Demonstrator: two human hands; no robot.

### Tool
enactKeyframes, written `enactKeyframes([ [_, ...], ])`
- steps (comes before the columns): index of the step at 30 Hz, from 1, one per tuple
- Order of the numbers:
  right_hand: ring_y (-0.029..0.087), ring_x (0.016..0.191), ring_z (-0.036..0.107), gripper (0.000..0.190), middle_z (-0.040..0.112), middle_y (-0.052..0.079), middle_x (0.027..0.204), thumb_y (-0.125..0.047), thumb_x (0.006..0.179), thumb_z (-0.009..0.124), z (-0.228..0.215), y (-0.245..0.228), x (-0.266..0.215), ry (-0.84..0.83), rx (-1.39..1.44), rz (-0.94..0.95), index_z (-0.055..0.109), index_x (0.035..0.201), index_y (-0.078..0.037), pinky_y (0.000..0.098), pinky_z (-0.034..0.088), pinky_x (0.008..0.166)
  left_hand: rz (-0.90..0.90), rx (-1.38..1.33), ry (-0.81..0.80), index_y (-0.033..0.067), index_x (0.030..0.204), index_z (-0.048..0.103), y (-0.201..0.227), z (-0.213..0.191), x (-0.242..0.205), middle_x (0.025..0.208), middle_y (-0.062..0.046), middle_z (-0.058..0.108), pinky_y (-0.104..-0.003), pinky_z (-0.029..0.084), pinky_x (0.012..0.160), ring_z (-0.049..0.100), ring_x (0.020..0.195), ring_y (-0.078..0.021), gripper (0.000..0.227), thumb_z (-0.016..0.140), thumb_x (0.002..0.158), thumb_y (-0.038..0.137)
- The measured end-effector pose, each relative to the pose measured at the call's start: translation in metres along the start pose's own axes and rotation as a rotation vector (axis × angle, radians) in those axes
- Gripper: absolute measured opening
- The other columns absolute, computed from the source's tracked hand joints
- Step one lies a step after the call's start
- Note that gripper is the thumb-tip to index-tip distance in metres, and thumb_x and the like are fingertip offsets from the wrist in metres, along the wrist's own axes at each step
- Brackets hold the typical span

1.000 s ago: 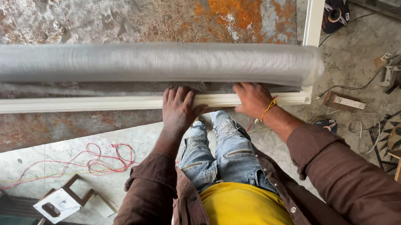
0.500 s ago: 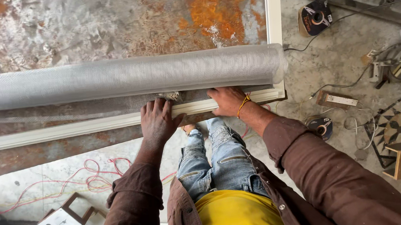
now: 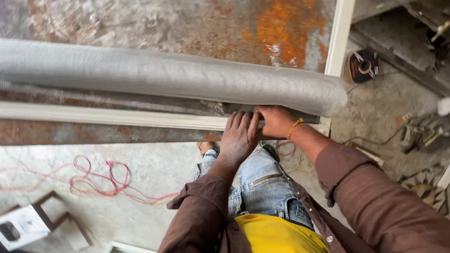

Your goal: The person unrolls a mesh screen over a rectangular window frame, aligns it, and uses a flat metal tool to press the mesh into the frame groove along the edges. The person then uses scissors to trim excess mesh and continues pressing the mesh into the frame.

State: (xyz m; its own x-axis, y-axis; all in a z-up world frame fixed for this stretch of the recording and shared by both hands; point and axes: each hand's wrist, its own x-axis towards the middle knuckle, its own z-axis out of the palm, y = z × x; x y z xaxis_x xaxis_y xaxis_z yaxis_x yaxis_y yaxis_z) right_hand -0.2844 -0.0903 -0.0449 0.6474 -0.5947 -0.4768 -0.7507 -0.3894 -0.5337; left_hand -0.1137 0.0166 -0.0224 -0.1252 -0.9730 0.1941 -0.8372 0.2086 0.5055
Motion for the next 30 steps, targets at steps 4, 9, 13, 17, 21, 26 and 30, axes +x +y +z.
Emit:
enactKeyframes([
  [4,0.039,0.118,0.064,0.064,0.067,0.023,0.125,-0.021,0.074,0.077,-0.045,0.005,0.005,-0.042,0.162,-0.062,0.057,0.132,-0.004,0.0455,0.049,0.102,-0.013,0.025,-0.012,0.0039,0.129,0.061,-0.001,0.001,0.006,0.124,-0.014,0.061,-0.05,0.041,0.112,0.056,0.122,-0.0334,0.051,0.068,0.084,0.027],
  [9,0.045,0.135,0.054,0.065,0.056,0.027,0.145,-0.013,0.089,0.068,-0.072,-0.01,0.024,0.269,0.176,-0.364,0.048,0.15,0.0,0.0466,0.043,0.114,-0.039,0.019,-0.056,0.0074,0.125,0.063,0.004,0.004,0.003,0.12,-0.011,0.06,-0.049,0.041,0.113,0.056,0.121,-0.0311,0.046,0.067,0.084,0.027],
  [13,0.037,0.132,0.058,0.059,0.06,0.017,0.141,-0.009,0.086,0.069,-0.067,-0.027,0.065,0.15,0.106,-0.572,0.057,0.144,-0.008,0.0448,0.046,0.113,-0.06,0.023,-0.055,0.0107,0.125,0.063,0.0,0.009,-0.001,0.123,-0.01,0.06,-0.048,0.041,0.114,0.056,0.122,-0.029,0.042,0.065,0.085,0.024],
  [17,0.035,0.112,0.06,0.057,0.059,0.017,0.123,-0.013,0.074,0.079,-0.064,-0.033,0.096,0.003,-0.004,-0.717,0.065,0.13,-0.01,0.0444,0.049,0.097,-0.098,0.057,-0.058,0.0154,0.125,0.063,0.002,0.015,-0.002,0.124,-0.008,0.06,-0.046,0.04,0.117,0.056,0.125,-0.0271,0.04,0.066,0.085,0.021],
  [21,0.029,0.109,0.061,0.044,0.06,0.011,0.119,-0.012,0.081,0.08,-0.071,-0.036,0.103,-0.074,-0.028,-0.771,0.069,0.123,-0.01,0.0412,0.051,0.097,-0.118,0.049,-0.089,0.0152,0.124,0.063,0.005,0.014,-0.002,0.123,-0.007,0.06,-0.046,0.041,0.116,0.056,0.125,-0.0273,0.041,0.068,0.084,0.023],
  [26,0.015,0.108,0.068,0.037,0.067,0.003,0.117,-0.013,0.093,0.072,-0.098,-0.016,0.093,-0.429,0.478,-0.475,0.061,0.128,-0.007,0.0331,0.056,0.095,-0.104,0.02,-0.082,0.015,0.119,0.062,0.002,0.012,-0.001,0.123,-0.007,0.061,-0.045,0.043,0.117,0.057,0.126,-0.0265,0.037,0.069,0.084,0.024],
  [30,0.011,0.109,0.061,0.035,0.062,0.002,0.116,-0.016,0.104,0.065,-0.118,0.017,0.084,-0.482,0.94,-0.328,0.051,0.134,-0.005,0.0284,0.053,0.098,-0.105,0.045,-0.069,0.0148,0.124,0.063,0.0,0.01,0.001,0.123,-0.006,0.062,-0.044,0.043,0.115,0.057,0.123,-0.0263,0.041,0.07,0.085,0.025],
])
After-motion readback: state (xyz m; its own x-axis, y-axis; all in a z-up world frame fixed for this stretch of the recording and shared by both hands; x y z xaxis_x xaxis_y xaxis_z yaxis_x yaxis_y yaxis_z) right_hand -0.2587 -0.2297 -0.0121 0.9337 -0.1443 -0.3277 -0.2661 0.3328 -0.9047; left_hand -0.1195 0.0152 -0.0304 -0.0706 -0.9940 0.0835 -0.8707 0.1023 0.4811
